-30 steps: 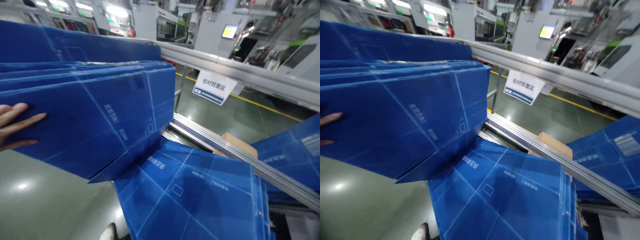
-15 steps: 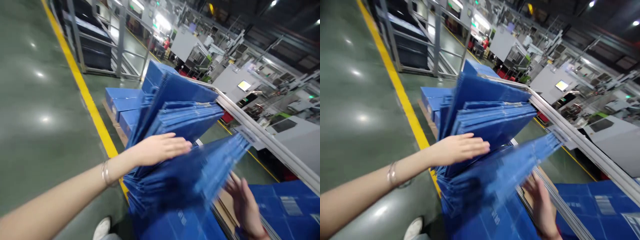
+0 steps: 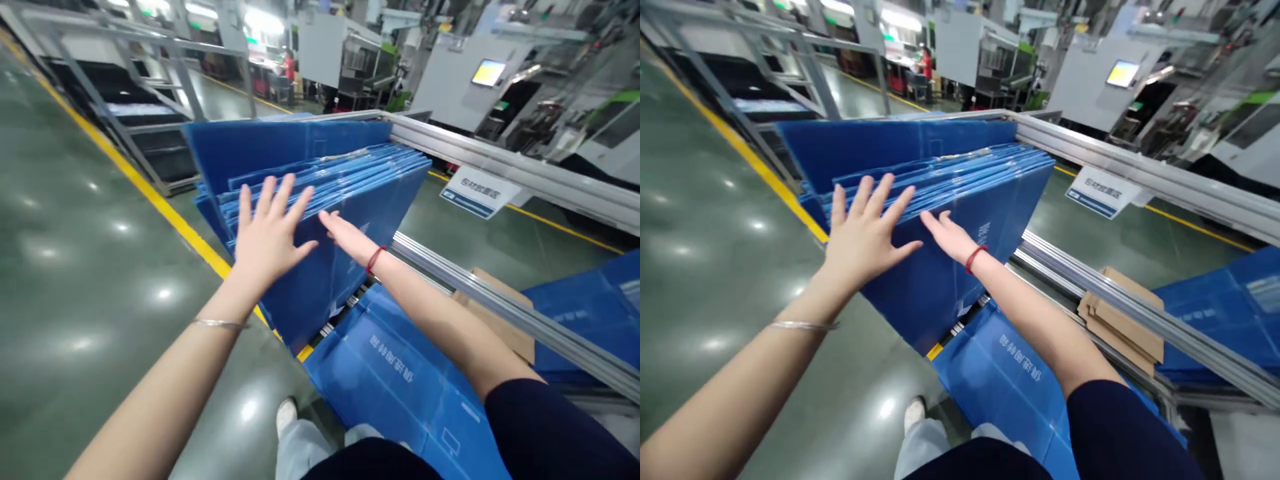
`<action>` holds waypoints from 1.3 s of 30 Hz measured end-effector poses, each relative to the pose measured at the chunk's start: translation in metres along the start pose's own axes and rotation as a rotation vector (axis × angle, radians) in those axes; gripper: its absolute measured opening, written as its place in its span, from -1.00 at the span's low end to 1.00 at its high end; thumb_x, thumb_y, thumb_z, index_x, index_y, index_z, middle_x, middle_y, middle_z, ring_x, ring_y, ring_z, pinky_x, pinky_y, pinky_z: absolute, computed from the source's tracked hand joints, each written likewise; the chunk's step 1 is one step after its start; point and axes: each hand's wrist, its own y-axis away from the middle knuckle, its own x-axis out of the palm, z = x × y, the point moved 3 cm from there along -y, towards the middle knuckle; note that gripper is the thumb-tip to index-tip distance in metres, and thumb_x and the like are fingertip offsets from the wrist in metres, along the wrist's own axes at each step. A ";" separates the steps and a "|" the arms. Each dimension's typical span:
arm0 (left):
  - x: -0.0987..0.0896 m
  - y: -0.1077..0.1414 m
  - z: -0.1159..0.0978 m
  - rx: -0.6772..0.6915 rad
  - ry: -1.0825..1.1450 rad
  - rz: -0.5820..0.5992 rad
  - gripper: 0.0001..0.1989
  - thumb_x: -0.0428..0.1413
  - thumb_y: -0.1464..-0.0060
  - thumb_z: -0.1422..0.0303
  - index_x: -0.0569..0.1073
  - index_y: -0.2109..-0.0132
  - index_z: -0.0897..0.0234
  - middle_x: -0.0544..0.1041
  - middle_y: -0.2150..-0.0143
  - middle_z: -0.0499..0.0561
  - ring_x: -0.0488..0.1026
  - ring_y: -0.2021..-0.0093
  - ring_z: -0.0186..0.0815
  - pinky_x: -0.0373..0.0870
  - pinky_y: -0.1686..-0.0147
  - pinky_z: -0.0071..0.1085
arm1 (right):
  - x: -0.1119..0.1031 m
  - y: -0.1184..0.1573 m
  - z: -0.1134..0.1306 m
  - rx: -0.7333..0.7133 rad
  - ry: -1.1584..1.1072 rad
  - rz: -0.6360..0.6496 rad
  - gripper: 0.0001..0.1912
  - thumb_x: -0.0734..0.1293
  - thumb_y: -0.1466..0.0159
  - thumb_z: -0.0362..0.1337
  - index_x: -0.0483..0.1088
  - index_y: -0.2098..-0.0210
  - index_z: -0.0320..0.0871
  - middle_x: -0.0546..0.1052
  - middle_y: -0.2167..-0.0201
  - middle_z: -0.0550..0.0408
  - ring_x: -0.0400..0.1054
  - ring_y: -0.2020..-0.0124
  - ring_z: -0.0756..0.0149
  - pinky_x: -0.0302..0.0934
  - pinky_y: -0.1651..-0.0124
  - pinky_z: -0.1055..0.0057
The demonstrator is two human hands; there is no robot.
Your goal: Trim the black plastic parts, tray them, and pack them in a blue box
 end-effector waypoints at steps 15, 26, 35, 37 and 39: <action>0.020 -0.030 0.023 -0.146 -0.075 0.150 -0.15 0.11 -0.02 -0.20 0.18 -0.40 -0.04 0.01 -0.51 -0.08 -0.11 -0.46 0.28 -0.27 -0.35 0.35 | -0.018 -0.017 -0.003 -0.120 0.275 0.240 -0.08 0.34 -0.36 -0.17 -0.23 -0.44 -0.46 0.48 -0.12 -0.30 0.38 -0.18 -0.01 0.26 -0.21 0.16; 0.017 -0.030 0.015 -0.203 -0.247 0.245 -0.14 0.23 -0.05 0.02 0.16 -0.41 0.14 -0.03 -0.51 0.18 -0.08 -0.48 0.17 -0.19 -0.38 0.22 | -0.033 -0.048 0.011 -0.924 0.438 -0.445 -0.45 0.07 -0.39 -0.19 0.25 -0.28 -0.33 0.27 -0.33 -0.16 0.01 -0.40 0.07 -0.17 -0.44 0.07; 0.027 -0.038 0.012 -0.182 -0.050 0.129 -0.08 0.36 0.16 0.34 0.23 -0.35 0.42 0.00 -0.49 0.31 -0.12 -0.47 0.27 -0.26 -0.37 0.33 | 0.014 -0.090 0.014 -0.962 0.426 -0.470 -0.34 -0.11 -0.45 -0.06 0.49 -0.06 -0.23 0.55 -0.05 -0.14 0.44 -0.08 0.12 0.19 -0.21 0.16; 0.014 -0.036 0.006 -0.167 -0.012 0.122 -0.29 0.23 0.01 0.27 0.34 -0.29 0.41 0.02 -0.48 0.25 -0.11 -0.45 0.28 -0.12 -0.31 0.33 | 0.005 -0.096 0.008 -0.981 0.448 -0.550 -0.20 -0.18 -0.45 0.05 0.56 0.05 -0.24 0.59 0.04 -0.19 0.50 0.01 0.14 0.30 -0.06 0.23; -0.004 -0.023 0.007 -0.150 0.032 0.149 -0.38 -0.19 -0.18 0.12 0.50 -0.14 0.39 0.15 -0.44 0.12 -0.06 -0.40 0.26 0.12 -0.14 0.28 | -0.004 -0.096 0.005 -0.997 0.479 -0.642 -0.11 -0.22 -0.43 0.13 0.60 0.12 -0.24 0.62 0.16 -0.22 0.55 0.12 0.12 0.35 0.06 0.22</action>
